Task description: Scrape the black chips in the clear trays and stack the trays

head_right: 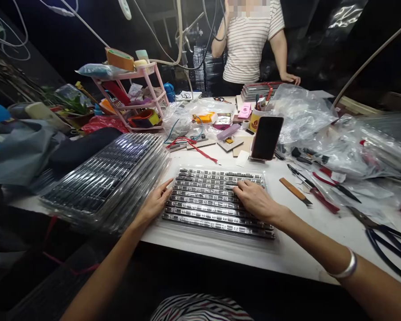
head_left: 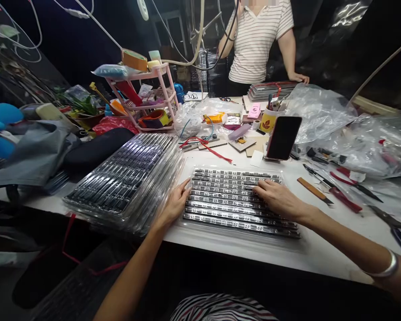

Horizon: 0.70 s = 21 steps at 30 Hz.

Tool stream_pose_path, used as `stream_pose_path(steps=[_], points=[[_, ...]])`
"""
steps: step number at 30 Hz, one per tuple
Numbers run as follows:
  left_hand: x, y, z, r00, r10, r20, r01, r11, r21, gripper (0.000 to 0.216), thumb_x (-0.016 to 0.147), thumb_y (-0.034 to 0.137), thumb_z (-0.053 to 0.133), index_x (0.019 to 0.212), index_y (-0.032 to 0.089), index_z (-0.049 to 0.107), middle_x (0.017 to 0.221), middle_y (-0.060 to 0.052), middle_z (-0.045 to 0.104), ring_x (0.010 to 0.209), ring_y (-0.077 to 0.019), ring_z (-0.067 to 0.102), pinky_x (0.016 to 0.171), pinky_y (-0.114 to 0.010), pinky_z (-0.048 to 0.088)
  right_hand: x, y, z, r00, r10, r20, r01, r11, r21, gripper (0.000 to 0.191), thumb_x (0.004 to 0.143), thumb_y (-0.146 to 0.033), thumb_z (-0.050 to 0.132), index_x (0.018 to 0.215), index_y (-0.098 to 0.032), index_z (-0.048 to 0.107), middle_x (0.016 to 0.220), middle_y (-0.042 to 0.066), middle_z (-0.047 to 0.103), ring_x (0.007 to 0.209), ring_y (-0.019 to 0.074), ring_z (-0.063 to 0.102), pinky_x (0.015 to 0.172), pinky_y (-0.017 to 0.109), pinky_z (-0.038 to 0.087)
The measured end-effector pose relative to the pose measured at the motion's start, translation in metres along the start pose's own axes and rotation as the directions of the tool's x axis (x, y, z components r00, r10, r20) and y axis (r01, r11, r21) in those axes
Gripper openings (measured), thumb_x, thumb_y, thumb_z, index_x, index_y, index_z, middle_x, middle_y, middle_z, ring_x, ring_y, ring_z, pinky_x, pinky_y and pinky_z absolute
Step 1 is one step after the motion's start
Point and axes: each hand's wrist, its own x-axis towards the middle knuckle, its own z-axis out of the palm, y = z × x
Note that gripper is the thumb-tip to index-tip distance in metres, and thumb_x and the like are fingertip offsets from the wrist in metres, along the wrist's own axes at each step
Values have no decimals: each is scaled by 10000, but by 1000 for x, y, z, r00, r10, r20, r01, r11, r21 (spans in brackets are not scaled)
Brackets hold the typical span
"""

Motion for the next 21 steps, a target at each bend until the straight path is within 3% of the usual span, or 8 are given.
stream_pose_path(steps=[4, 6, 9, 11, 14, 17, 21], points=[[-5, -10, 6, 998, -32, -62, 30, 999, -33, 491, 899, 318, 413, 1346, 117, 441, 923, -69, 655, 827, -180, 591, 821, -329, 468, 11, -14, 3, 999, 38, 38, -33, 990, -138, 257, 802, 14, 360, 864, -133, 562, 848, 112, 557, 742, 216, 495, 613, 313, 380], [-6, -16, 9, 997, -9, -82, 7, 1000, -19, 483, 903, 312, 413, 1349, 128, 439, 913, -67, 637, 822, -177, 577, 826, -333, 460, 9, -19, 3, 997, 66, 27, -61, 985, -163, 286, 817, 0, 332, 918, -118, 572, 887, 145, 567, 786, 245, 511, 649, 347, 395], [-8, -22, 10, 996, 42, -78, -39, 999, 38, 461, 914, 314, 405, 1346, 160, 451, 959, -76, 618, 898, -190, 563, 877, -345, 436, 2, -16, 1, 997, 73, 36, -72, 997, -39, 305, 890, -102, 300, 963, -133, 594, 964, 155, 589, 856, 248, 535, 712, 361, 421], [-8, -23, 10, 996, 58, -68, -54, 997, 60, 448, 921, 312, 396, 1345, 178, 455, 989, -79, 612, 944, -197, 556, 907, -352, 421, -1, -11, 1, 992, 123, -20, -121, 988, 92, 343, 944, -290, 309, 1120, -161, 574, 1148, 158, 572, 1031, 270, 523, 825, 404, 423], [-9, -24, 10, 997, 64, -53, -60, 996, 73, 437, 922, 307, 394, 1332, 177, 472, 1009, -83, 603, 984, -201, 550, 937, -354, 404, 0, -4, 7, 971, 235, -32, -226, 958, 179, 598, 911, -558, 302, 1413, -234, 329, 1464, 109, 335, 1345, 297, 268, 1030, 519, 269], [-9, -24, 9, 997, 61, -40, -58, 995, 83, 445, 923, 325, 398, 1325, 155, 480, 982, -86, 589, 972, -204, 549, 932, -361, 407, 3, -1, 12, 965, 222, 143, -250, 942, 223, 700, 884, -634, 265, 1471, -263, 179, 1520, 67, 207, 1394, 271, 133, 1088, 533, 169], [-9, -24, 9, 998, 56, -23, -55, 997, 57, 463, 930, 346, 387, 1345, 153, 452, 1011, -89, 581, 980, -201, 540, 931, -367, 408, 7, -3, 15, 963, 238, 125, -262, 936, 237, 722, 894, -627, 228, 1484, -237, 81, 1529, 66, 146, 1402, 230, 86, 1116, 517, 78]])
